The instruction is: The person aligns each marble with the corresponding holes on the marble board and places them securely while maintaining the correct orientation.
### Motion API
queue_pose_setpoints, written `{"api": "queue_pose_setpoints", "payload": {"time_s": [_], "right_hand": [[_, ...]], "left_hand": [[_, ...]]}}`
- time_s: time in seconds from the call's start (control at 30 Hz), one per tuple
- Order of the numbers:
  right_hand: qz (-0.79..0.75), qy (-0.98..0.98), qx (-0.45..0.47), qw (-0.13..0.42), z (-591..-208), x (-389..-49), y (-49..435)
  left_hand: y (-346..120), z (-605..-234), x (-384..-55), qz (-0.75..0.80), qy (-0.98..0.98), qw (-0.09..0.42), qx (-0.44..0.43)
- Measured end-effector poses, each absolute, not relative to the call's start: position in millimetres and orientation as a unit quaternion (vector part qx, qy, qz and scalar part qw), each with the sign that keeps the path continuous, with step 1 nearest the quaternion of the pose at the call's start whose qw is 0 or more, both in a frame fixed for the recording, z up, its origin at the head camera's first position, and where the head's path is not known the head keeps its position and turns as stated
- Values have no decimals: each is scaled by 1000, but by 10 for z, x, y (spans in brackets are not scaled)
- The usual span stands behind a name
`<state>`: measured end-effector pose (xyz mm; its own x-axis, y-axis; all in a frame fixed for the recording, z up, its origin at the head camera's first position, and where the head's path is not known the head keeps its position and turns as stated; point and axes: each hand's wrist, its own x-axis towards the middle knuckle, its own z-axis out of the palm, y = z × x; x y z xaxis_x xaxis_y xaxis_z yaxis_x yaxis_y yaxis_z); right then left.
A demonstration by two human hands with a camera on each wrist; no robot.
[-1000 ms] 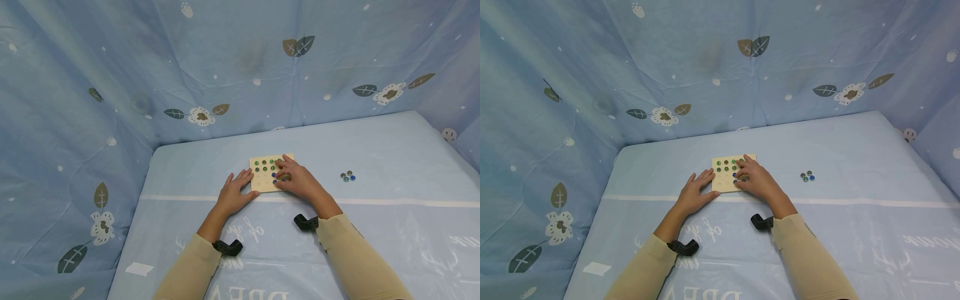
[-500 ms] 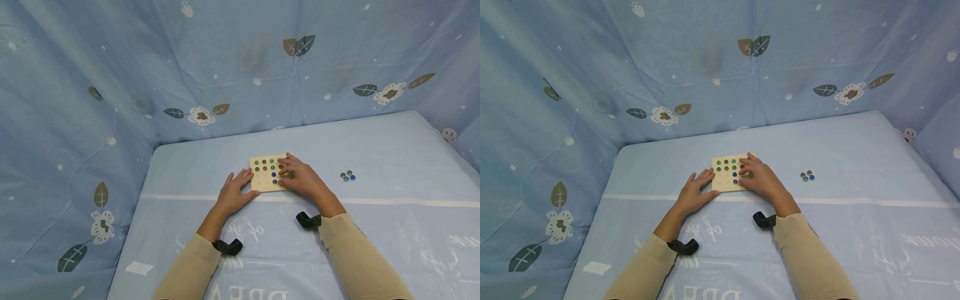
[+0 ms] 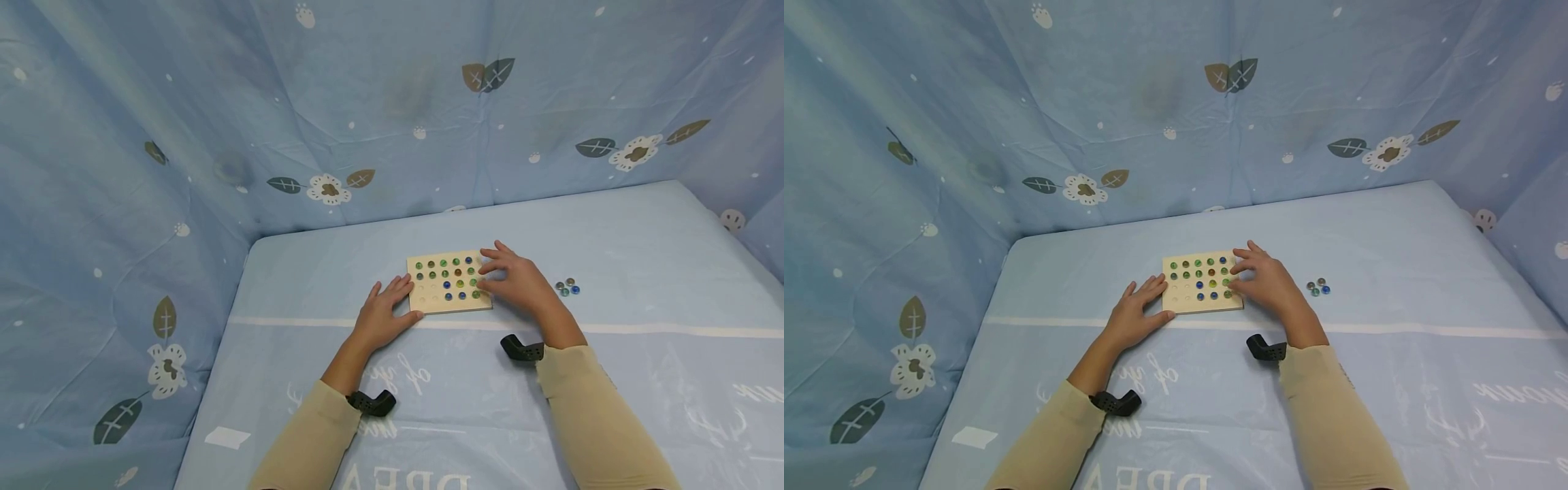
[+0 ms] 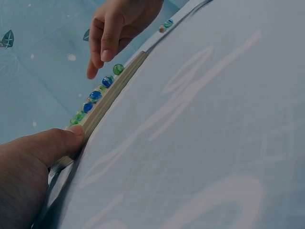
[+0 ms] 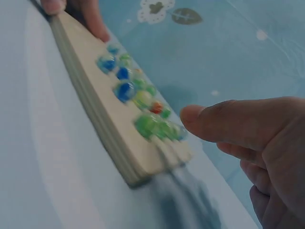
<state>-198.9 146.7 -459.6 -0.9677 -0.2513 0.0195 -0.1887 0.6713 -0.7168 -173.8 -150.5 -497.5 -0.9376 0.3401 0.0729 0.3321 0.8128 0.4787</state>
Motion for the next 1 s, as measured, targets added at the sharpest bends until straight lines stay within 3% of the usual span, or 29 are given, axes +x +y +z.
{"api": "queue_pose_setpoints", "payload": {"time_s": [0.3, 0.53, 1.0], "right_hand": [[-355, 934, -31, 39, -4517, -2010, 1905], [-375, 924, 23, 74, -4446, -1960, 2179], [-371, 920, 41, 117, -4517, -1890, 2619]], "left_hand": [[-1505, -4986, -1737, 249, 953, 11, 175], [-1515, -4985, -1737, 248, 952, 10, 181], [-1514, -4989, -1738, 253, 950, 6, 184]]}}
